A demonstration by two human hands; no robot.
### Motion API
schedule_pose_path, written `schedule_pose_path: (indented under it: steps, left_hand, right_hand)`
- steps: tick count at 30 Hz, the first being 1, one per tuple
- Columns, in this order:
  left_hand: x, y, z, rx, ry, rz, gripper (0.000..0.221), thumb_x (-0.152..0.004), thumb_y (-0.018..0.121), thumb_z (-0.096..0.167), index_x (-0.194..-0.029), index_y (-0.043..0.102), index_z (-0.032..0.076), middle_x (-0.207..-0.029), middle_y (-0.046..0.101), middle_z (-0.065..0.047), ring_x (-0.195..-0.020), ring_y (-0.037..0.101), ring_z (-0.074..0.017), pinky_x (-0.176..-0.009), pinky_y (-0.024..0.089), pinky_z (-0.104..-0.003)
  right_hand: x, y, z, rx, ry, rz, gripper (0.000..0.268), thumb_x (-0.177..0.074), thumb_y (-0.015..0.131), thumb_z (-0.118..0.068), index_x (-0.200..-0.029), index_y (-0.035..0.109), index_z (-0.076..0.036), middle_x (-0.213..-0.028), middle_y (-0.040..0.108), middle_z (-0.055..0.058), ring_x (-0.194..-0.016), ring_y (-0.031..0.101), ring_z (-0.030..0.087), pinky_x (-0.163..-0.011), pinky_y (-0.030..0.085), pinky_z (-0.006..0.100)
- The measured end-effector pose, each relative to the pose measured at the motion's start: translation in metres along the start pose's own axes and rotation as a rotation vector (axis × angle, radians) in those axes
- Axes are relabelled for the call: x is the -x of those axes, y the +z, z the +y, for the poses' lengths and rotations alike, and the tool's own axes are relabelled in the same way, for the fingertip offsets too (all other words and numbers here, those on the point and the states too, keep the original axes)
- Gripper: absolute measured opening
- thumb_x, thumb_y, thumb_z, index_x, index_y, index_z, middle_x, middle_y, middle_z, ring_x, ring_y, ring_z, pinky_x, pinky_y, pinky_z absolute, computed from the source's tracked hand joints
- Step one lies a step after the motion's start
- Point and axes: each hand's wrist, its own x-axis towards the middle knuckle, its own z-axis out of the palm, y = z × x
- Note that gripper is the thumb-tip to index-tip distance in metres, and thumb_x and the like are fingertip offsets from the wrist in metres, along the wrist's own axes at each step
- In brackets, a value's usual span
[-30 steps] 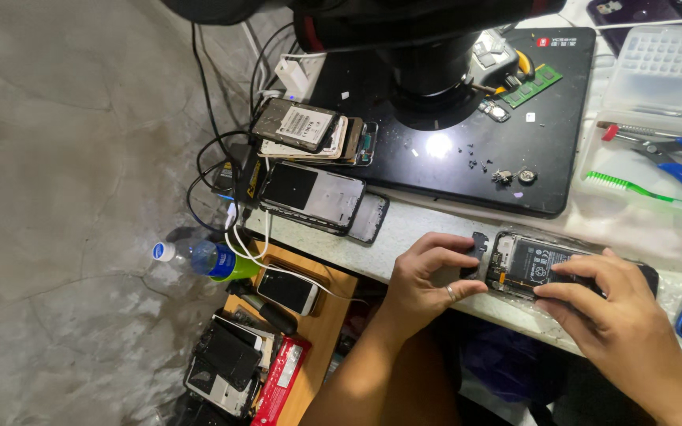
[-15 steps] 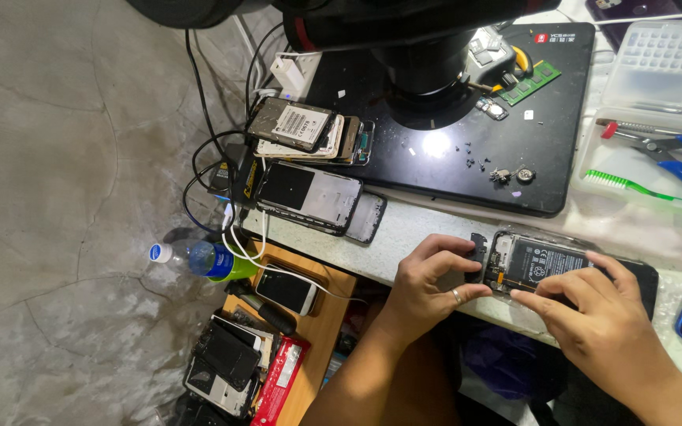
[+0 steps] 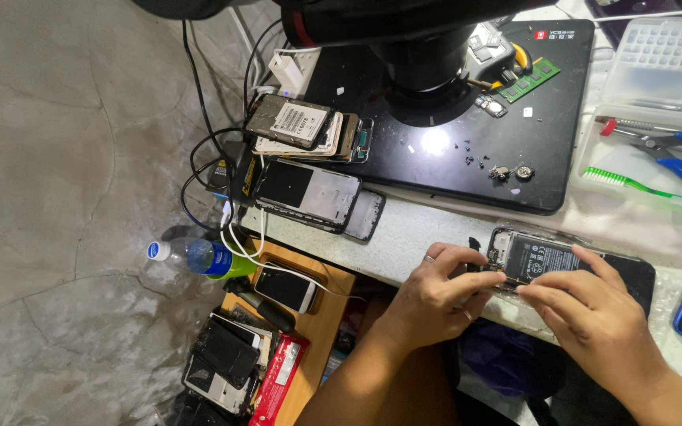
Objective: The person works on a disassembled smartphone, using a screwdriver to remove and place screws, and a metal prying tool to separate internal components. The person handles the phone body, battery, and small screws while working at a cluttered electronics repair bench.
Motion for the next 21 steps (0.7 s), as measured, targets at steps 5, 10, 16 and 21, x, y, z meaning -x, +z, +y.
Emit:
schedule_pose_path:
  steps: [5, 10, 16, 21]
  left_hand:
    - [0.000, 0.002, 0.003, -0.126, 0.099, -0.085, 0.041, -0.086, 0.082, 0.011, -0.125, 0.073, 0.019, -0.121, 0.063, -0.009, -0.116, 0.062, -0.0285, -0.105, 0.056, -0.042]
    - [-0.001, 0.002, 0.003, -0.136, 0.074, -0.076, 0.035, -0.084, 0.082, 0.010, -0.117, 0.074, 0.018, -0.119, 0.064, -0.008, -0.113, 0.062, -0.0289, -0.102, 0.057, -0.039]
    - [-0.002, 0.001, 0.004, -0.100, 0.078, -0.026, 0.033, -0.081, 0.081, 0.008, -0.113, 0.073, 0.014, -0.118, 0.065, -0.009, -0.113, 0.063, -0.0308, -0.102, 0.056, -0.041]
    - [-0.004, 0.003, 0.003, -0.074, 0.064, 0.004, 0.030, -0.082, 0.081, 0.008, -0.110, 0.073, 0.013, -0.117, 0.066, -0.008, -0.111, 0.064, -0.0306, -0.100, 0.057, -0.040]
  right_hand:
    - [0.003, 0.003, 0.002, -0.048, 0.059, 0.036, 0.021, -0.076, 0.081, -0.014, -0.095, 0.073, -0.009, -0.093, 0.070, 0.002, -0.090, 0.070, 0.022, -0.115, 0.050, 0.051]
    - [0.009, -0.001, 0.007, -0.081, 0.035, 0.040, 0.023, -0.077, 0.081, -0.018, -0.098, 0.074, -0.011, -0.098, 0.070, 0.002, -0.095, 0.069, 0.021, -0.118, 0.049, 0.054]
    - [0.022, -0.022, 0.014, 0.141, 0.069, -0.014, 0.024, -0.075, 0.081, -0.020, -0.099, 0.077, -0.015, -0.094, 0.069, 0.000, -0.093, 0.067, 0.023, -0.111, 0.049, 0.052]
    - [0.025, -0.021, 0.016, 0.029, 0.089, -0.023, 0.024, -0.079, 0.080, -0.014, -0.102, 0.077, -0.012, -0.098, 0.070, 0.004, -0.097, 0.068, 0.025, -0.111, 0.053, 0.050]
